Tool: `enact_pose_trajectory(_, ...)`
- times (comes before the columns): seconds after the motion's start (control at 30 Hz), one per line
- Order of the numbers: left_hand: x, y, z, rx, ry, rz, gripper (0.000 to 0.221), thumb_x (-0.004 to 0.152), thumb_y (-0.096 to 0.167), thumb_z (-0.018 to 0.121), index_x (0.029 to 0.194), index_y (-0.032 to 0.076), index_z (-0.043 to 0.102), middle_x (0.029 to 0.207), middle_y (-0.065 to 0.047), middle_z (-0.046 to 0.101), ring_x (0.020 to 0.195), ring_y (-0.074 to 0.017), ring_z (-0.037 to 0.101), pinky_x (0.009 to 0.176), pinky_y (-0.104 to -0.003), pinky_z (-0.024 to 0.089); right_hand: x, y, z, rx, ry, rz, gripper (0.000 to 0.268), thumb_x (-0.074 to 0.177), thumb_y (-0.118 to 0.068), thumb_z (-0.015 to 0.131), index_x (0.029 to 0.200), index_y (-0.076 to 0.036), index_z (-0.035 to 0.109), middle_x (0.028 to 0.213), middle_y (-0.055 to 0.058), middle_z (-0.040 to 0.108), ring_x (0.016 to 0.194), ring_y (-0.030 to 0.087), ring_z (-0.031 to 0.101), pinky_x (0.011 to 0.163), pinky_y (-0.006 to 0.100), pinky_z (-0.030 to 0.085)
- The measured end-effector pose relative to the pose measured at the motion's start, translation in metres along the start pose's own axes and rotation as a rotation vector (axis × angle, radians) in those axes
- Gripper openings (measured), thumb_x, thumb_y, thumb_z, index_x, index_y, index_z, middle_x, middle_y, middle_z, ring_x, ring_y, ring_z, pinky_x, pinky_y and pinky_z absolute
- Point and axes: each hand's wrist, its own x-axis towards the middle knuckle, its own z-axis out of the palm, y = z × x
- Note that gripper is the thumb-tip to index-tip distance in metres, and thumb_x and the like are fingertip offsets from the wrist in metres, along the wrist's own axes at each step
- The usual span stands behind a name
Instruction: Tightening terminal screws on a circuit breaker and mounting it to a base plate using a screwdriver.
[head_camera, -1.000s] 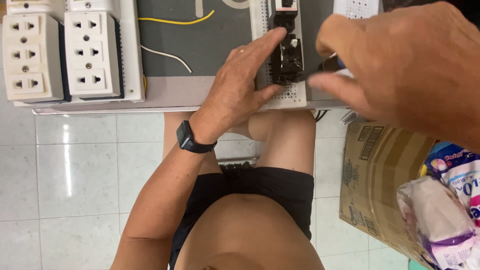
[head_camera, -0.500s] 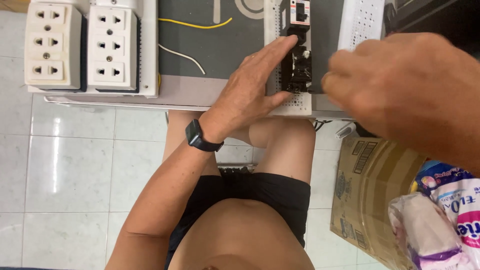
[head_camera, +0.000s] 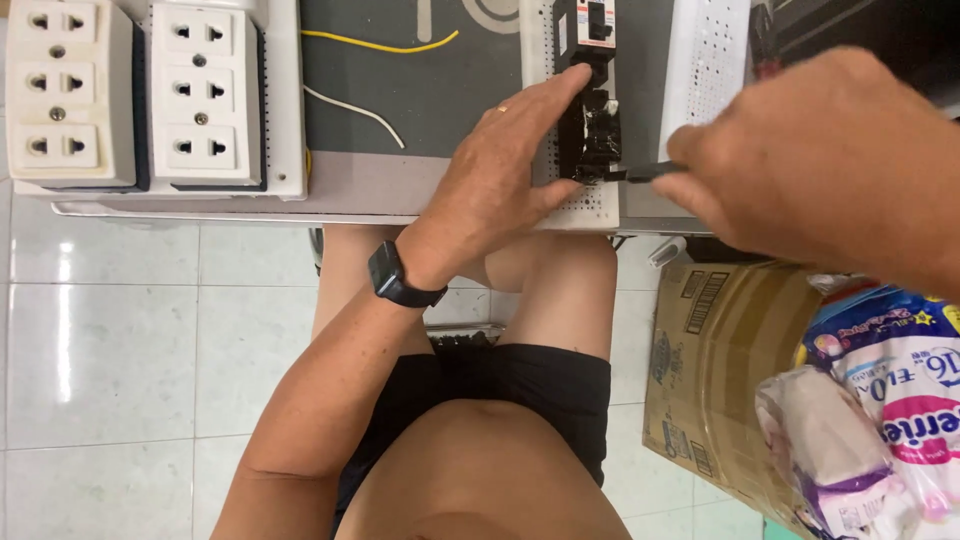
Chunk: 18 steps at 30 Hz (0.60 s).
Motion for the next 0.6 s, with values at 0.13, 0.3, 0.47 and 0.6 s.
enact_pose_trajectory(0.13, -0.001, 0.004, -0.005, 0.016, -0.001, 0.004, 0.093, 0.083, 0.012, 0.088, 0.152, 0.015, 0.025, 0.155, -0.008, 0.043, 0.146, -0.028, 0.043, 0.118, -0.044, 0.038, -0.003, -0.012, 0.01, -0.061, 0.172, -0.201, 0.012, 0.095, -0.032, 0.042, 0.095, -0.022, 0.049, 0.061, -0.009, 0.06, 0.054, 0.009, 0.063, 0.043, 0.024, 0.048)
enact_pose_trajectory(0.3, 0.001, 0.009, -0.009, 0.01, -0.015, 0.01, 0.09, 0.083, 0.013, 0.086, 0.15, 0.01, 0.025, 0.152, -0.011, 0.045, 0.143, -0.0309, 0.044, 0.119, -0.046, 0.037, 0.004, -0.008, 0.02, 0.073, 0.142, -0.175, 0.041, 0.107, -0.043, 0.037, 0.081, -0.019, 0.058, 0.055, -0.008, 0.062, 0.045, 0.016, 0.061, 0.039, 0.031, 0.045)
enact_pose_trajectory(0.47, 0.011, 0.02, -0.018, -0.003, -0.096, -0.077, 0.083, 0.086, 0.013, 0.08, 0.149, 0.009, 0.027, 0.154, -0.012, 0.041, 0.145, -0.0293, 0.038, 0.122, -0.045, 0.035, -0.004, 0.014, 0.011, 0.149, -0.057, 0.043, 0.025, 0.098, -0.063, 0.034, 0.09, -0.048, 0.052, 0.056, -0.023, 0.061, 0.046, 0.004, 0.059, 0.044, 0.021, 0.042)
enact_pose_trajectory(0.6, 0.01, 0.014, -0.021, -0.091, -0.036, -0.008, 0.085, 0.09, 0.02, 0.079, 0.15, 0.005, 0.021, 0.152, -0.023, 0.041, 0.144, -0.0382, 0.041, 0.124, -0.051, 0.036, 0.007, 0.037, 0.037, 0.71, 0.313, 0.027, 0.025, 0.084, -0.029, 0.064, 0.106, -0.019, 0.066, 0.094, 0.006, 0.075, 0.069, 0.026, 0.072, 0.056, 0.037, 0.056)
